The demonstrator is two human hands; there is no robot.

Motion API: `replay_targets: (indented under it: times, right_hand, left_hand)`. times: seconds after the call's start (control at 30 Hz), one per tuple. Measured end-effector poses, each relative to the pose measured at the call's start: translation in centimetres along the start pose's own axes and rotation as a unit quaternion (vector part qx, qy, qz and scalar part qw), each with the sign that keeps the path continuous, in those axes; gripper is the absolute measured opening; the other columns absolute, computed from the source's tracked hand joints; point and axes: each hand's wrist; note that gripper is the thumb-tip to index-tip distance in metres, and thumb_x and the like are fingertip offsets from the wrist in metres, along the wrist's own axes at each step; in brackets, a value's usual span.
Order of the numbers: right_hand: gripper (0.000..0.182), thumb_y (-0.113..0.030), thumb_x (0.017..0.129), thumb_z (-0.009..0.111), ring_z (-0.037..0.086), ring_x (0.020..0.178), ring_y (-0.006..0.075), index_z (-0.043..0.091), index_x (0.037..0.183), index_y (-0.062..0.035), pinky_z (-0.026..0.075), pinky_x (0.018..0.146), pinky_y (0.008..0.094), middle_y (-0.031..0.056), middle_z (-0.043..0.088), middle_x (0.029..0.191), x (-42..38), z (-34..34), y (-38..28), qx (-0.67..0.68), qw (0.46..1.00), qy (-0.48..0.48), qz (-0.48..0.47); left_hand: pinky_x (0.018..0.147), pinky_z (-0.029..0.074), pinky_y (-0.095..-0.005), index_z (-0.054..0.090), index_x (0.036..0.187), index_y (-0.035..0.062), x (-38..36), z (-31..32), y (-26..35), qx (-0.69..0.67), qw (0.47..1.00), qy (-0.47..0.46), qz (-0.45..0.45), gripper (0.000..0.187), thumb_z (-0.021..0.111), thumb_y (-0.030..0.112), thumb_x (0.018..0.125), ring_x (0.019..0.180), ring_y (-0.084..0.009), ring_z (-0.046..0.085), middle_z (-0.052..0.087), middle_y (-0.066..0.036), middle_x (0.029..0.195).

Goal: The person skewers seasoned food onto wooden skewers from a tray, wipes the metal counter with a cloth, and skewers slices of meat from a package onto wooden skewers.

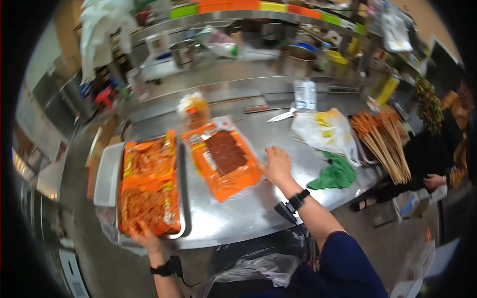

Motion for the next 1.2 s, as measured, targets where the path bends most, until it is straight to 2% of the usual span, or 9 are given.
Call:
replay_targets:
  times: [0.03, 0.17, 0.33, 0.73, 0.83, 0.9, 1.0, 1.1, 1.2]
  right_hand:
    - [0.046, -0.026, 0.076, 0.060, 0.055, 0.096, 0.0337, 0.051, 0.115, -0.0036, 0.043, 0.081, 0.0396, 0.0185, 0.055, 0.108, 0.2, 0.7, 1.4, -0.003, 0.990, -0.099, 0.099]
    - [0.041, -0.027, 0.076, 0.059, 0.058, 0.091, 0.0329, 0.056, 0.109, -0.0027, 0.044, 0.078, 0.0392, 0.0190, 0.059, 0.103, -0.9, 3.2, 3.3, 0.062, 0.982, -0.116, 0.134]
    - [0.025, -0.024, 0.079, 0.055, 0.062, 0.075, 0.0300, 0.064, 0.085, -0.0009, 0.047, 0.070, 0.0370, 0.0181, 0.063, 0.076, -2.6, 1.8, 3.3, 0.296, 0.916, -0.213, 0.169]
    - [0.033, -0.026, 0.084, 0.054, 0.062, 0.086, 0.0295, 0.058, 0.102, 0.0007, 0.047, 0.074, 0.0339, 0.0207, 0.062, 0.091, -13.1, -6.7, 12.5, 0.321, 0.899, -0.189, 0.231]
    - [0.024, -0.019, 0.082, 0.054, 0.062, 0.080, 0.0281, 0.061, 0.095, -0.0005, 0.047, 0.069, 0.0347, 0.0174, 0.062, 0.087, -12.6, -9.6, 12.7, 0.243, 0.930, -0.163, 0.223]
    - [0.015, -0.013, 0.080, 0.056, 0.061, 0.075, 0.0279, 0.061, 0.089, -0.0021, 0.047, 0.066, 0.0357, 0.0145, 0.060, 0.081, -12.0, -11.0, 12.0, 0.074, 0.983, -0.035, 0.166]
    - [0.012, -0.009, 0.076, 0.058, 0.059, 0.074, 0.0285, 0.060, 0.087, -0.0031, 0.046, 0.065, 0.0370, 0.0118, 0.057, 0.076, -10.6, -13.1, 9.4, 0.073, 0.993, 0.069, 0.055]
    - [0.016, -0.009, 0.073, 0.060, 0.058, 0.072, 0.0288, 0.060, 0.089, -0.0042, 0.046, 0.063, 0.0374, 0.0111, 0.057, 0.075, -10.8, -12.1, 5.8, 0.271, 0.951, -0.097, 0.111]
    - [0.013, -0.009, 0.072, 0.061, 0.058, 0.067, 0.0281, 0.059, 0.084, -0.0053, 0.046, 0.061, 0.0374, 0.0107, 0.057, 0.071, -10.4, -9.8, 2.3, 0.116, 0.988, -0.098, -0.029]
  left_hand:
    - [0.073, 0.046, -0.0290, 0.050, 0.102, -0.0050, -0.3, 1.5, 2.8, -0.064, 0.998, 0.020, -0.008, 0.017, 0.046, 0.005, 0.089, 0.083, -0.0183, 0.055, 0.056, -0.011, 0.094]
    - [0.054, 0.036, -0.0211, 0.047, 0.085, 0.0028, -1.8, 4.8, 5.1, -0.095, 0.992, -0.077, -0.016, 0.002, 0.046, 0.002, 0.086, 0.061, -0.0079, 0.042, 0.048, -0.001, 0.075]
    - [0.054, 0.043, -0.0217, 0.051, 0.082, -0.0001, -4.0, 9.7, 7.6, -0.132, 0.969, -0.206, -0.048, 0.008, 0.050, 0.007, 0.085, 0.061, -0.0094, 0.052, 0.054, -0.005, 0.069]
    - [0.052, 0.046, -0.0227, 0.052, 0.077, -0.0015, -7.3, 17.0, 11.5, -0.070, 0.928, -0.366, 0.008, 0.009, 0.054, 0.004, 0.083, 0.057, -0.0089, 0.052, 0.054, -0.004, 0.067]
    - [0.050, 0.044, -0.0207, 0.053, 0.082, 0.0015, -7.1, 17.4, 11.6, -0.134, 0.912, -0.371, -0.111, 0.009, 0.054, 0.009, 0.085, 0.056, -0.0078, 0.053, 0.055, -0.003, 0.068]
    - [0.050, 0.042, -0.0198, 0.053, 0.085, 0.0024, -7.1, 17.7, 12.0, -0.169, 0.907, -0.349, -0.167, 0.009, 0.054, 0.011, 0.085, 0.055, -0.0080, 0.052, 0.055, -0.003, 0.068]
    - [0.049, 0.041, -0.0199, 0.052, 0.087, 0.0027, -7.2, 17.8, 12.6, -0.209, 0.885, -0.351, -0.223, 0.010, 0.053, 0.013, 0.086, 0.054, -0.0081, 0.051, 0.055, -0.003, 0.068]
    - [0.049, 0.040, -0.0194, 0.052, 0.087, 0.0028, -7.8, 17.9, 12.3, -0.234, 0.872, -0.356, -0.241, 0.011, 0.054, 0.014, 0.086, 0.054, -0.0080, 0.051, 0.055, -0.004, 0.068]
    - [0.051, 0.042, -0.0191, 0.052, 0.088, 0.0028, -7.5, 17.7, 13.6, -0.253, 0.853, -0.372, -0.265, 0.008, 0.051, 0.011, 0.087, 0.059, -0.0075, 0.053, 0.055, -0.003, 0.071]
Point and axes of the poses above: each hand's wrist, its own x-axis towards the middle knuckle, its own z-axis out of the palm, y = z × x
